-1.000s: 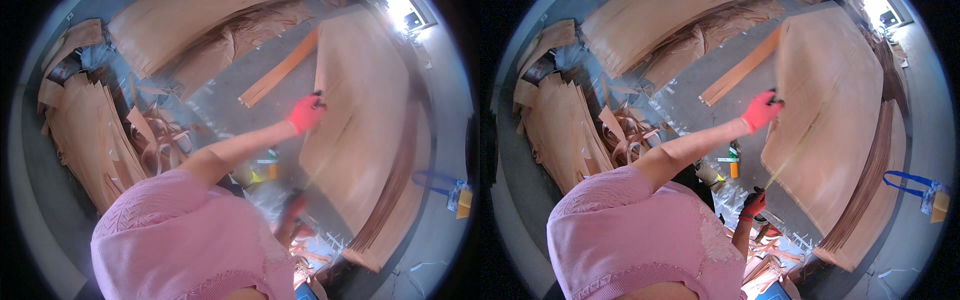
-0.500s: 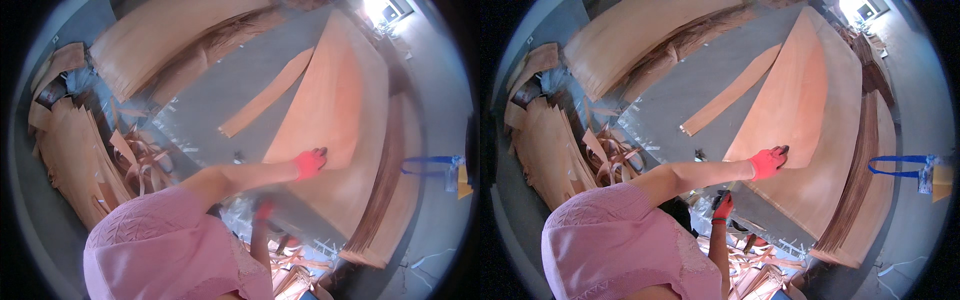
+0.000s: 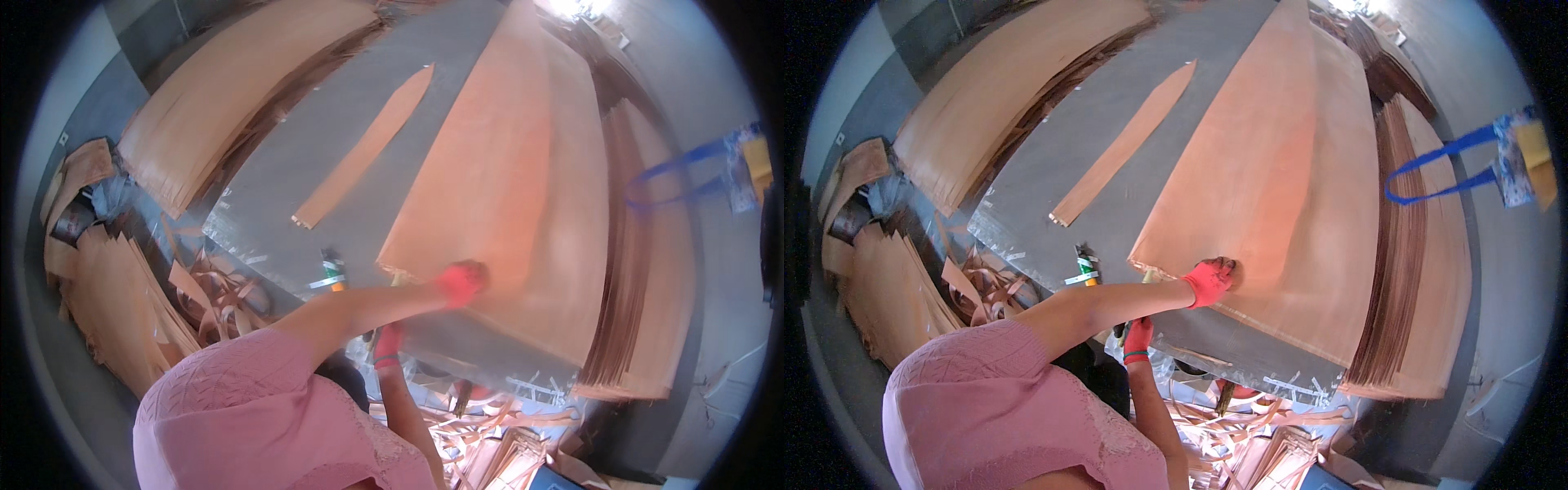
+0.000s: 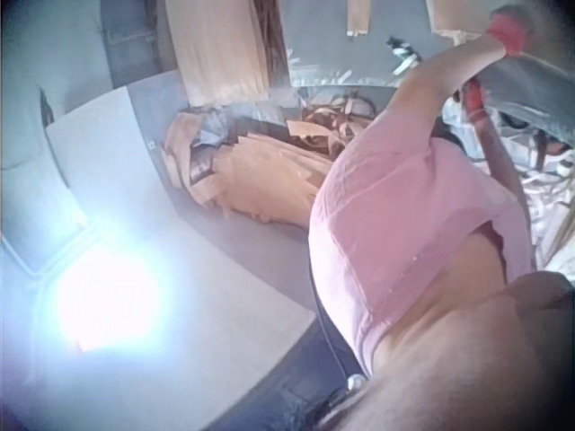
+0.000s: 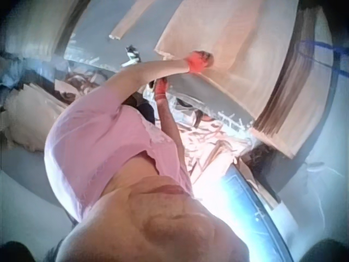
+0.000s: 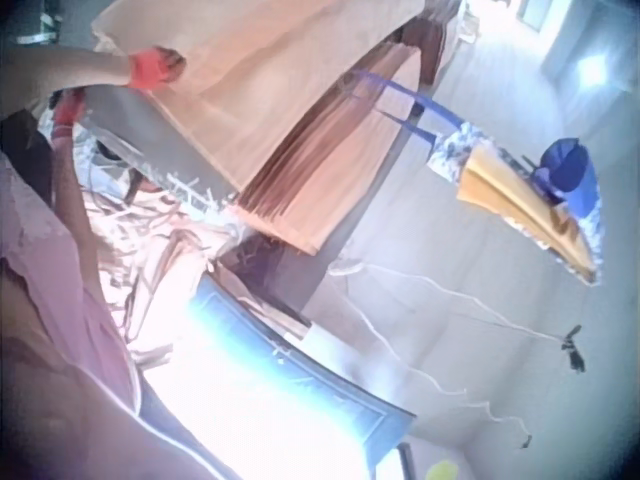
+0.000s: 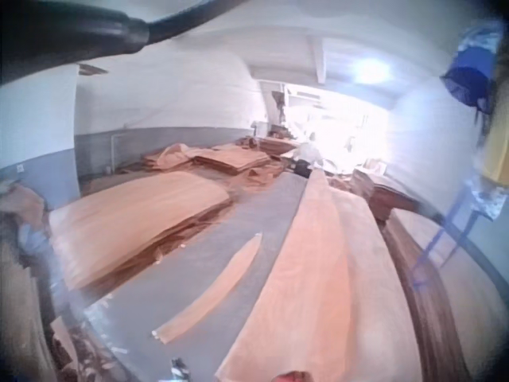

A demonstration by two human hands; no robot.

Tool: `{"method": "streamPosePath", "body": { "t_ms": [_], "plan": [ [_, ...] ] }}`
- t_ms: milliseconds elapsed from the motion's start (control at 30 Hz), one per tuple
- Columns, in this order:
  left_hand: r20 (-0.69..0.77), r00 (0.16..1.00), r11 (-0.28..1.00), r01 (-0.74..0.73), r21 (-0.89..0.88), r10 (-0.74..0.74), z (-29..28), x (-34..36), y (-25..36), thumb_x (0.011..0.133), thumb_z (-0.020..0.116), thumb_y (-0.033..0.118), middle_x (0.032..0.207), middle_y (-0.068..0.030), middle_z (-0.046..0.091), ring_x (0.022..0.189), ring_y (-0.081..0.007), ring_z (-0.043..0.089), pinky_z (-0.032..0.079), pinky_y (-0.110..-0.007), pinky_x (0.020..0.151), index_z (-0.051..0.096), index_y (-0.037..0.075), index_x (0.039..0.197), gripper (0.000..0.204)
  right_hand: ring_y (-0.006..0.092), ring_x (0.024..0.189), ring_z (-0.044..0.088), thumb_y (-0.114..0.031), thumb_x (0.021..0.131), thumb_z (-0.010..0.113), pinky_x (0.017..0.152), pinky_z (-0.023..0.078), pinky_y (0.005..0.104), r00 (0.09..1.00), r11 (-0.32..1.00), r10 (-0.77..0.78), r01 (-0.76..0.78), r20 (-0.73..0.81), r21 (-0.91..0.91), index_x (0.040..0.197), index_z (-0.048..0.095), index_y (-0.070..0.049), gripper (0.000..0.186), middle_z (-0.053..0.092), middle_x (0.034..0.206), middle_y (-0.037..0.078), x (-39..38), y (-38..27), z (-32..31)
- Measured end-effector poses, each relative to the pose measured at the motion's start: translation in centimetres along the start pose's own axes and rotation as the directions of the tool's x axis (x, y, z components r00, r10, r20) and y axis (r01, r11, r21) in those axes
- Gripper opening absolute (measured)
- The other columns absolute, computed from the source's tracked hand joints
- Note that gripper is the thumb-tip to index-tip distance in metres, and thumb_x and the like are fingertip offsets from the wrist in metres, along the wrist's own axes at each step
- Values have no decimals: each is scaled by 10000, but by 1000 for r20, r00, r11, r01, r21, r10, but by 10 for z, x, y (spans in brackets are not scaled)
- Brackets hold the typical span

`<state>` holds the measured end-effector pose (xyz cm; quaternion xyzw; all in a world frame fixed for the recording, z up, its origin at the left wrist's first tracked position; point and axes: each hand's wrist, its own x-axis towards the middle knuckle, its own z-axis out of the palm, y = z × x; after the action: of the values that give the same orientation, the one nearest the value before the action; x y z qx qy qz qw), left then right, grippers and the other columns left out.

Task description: The person uses a utility knife to cut a large sheet of wood veneer on a workbench, then lifts and stacks the cut pieces. They repeat the cutting and stacking process with another sheet, handling the veneer by hand and placing the pieces into a growing stack.

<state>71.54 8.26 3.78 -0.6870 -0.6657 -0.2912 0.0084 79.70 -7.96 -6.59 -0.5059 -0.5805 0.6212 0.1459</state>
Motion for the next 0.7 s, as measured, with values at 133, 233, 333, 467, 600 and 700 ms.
{"method": "streamPosePath", "body": {
  "t_ms": [133, 233, 333, 467, 600, 700],
  "plan": [
    [-23, 993, 990, 111, -86, -113, 36, -12, -5, 811, 575, 233, 1091, -208, 616, 953, -357, 619, 527, -467, 805, 664, 10, 946, 276, 211, 817, 654, -301, 1000, 485, 707, 494, 371, 988, 960, -154, 143, 28, 240, 1019, 653, 66, 404, 714, 897, 143, -6, -9, 9],
    [42, 994, 985, 109, -136, -104, 41, -30, -22, 826, 598, 266, 1115, -202, 619, 1009, -365, 603, 505, -472, 855, 666, 21, 950, 283, 171, 800, 611, -242, 973, 493, 687, 472, 377, 986, 977, -128, 106, 109, 182, 979, 651, 12, 299, 660, 857, 86, -13, -30, 11],
    [150, 984, 961, -48, -272, 92, -12, -29, -36, 848, 621, 291, 1161, -193, 619, 1086, -372, 579, 480, -467, 917, 663, 27, 963, 291, 182, 674, 638, -304, 1010, 489, 587, 499, 347, 994, 961, -71, 45, 84, 272, 1023, 649, 1, 344, 686, 823, 115, -22, -59, 3],
    [-124, 961, 966, 235, -109, -248, -112, -46, -120, 872, 652, 277, 1294, -183, 581, 1250, -368, 506, 405, -488, 1041, 645, 75, 1129, 327, 194, 488, 607, -355, 1020, 501, 462, 516, 327, 962, 832, 60, -195, 265, 520, 1069, 641, -46, 343, 658, 715, 105, -25, -64, -6],
    [0, 681, 609, 655, 448, -732, -179, -126, -193, 942, 553, 423, 1608, -162, 210, 1441, -496, 192, 172, -683, 1119, 452, 254, 1455, 550, 201, 494, 613, -369, 1016, 510, 464, 522, 335, 962, 877, 35, -160, 271, 454, 1073, 637, -51, 348, 644, 694, 93, -28, -71, 1],
    [23, 565, 515, 735, 441, -825, -193, -171, -228, 938, 555, 413, 1608, -156, 213, 1448, -478, 191, 182, -716, 1093, 467, 262, 1446, 537, 212, 536, 645, -343, 1022, 495, 484, 539, 334, 932, 852, 89, -254, 351, 457, 1075, 634, -47, 332, 672, 736, 118, -26, -69, -3]
  ]
}}
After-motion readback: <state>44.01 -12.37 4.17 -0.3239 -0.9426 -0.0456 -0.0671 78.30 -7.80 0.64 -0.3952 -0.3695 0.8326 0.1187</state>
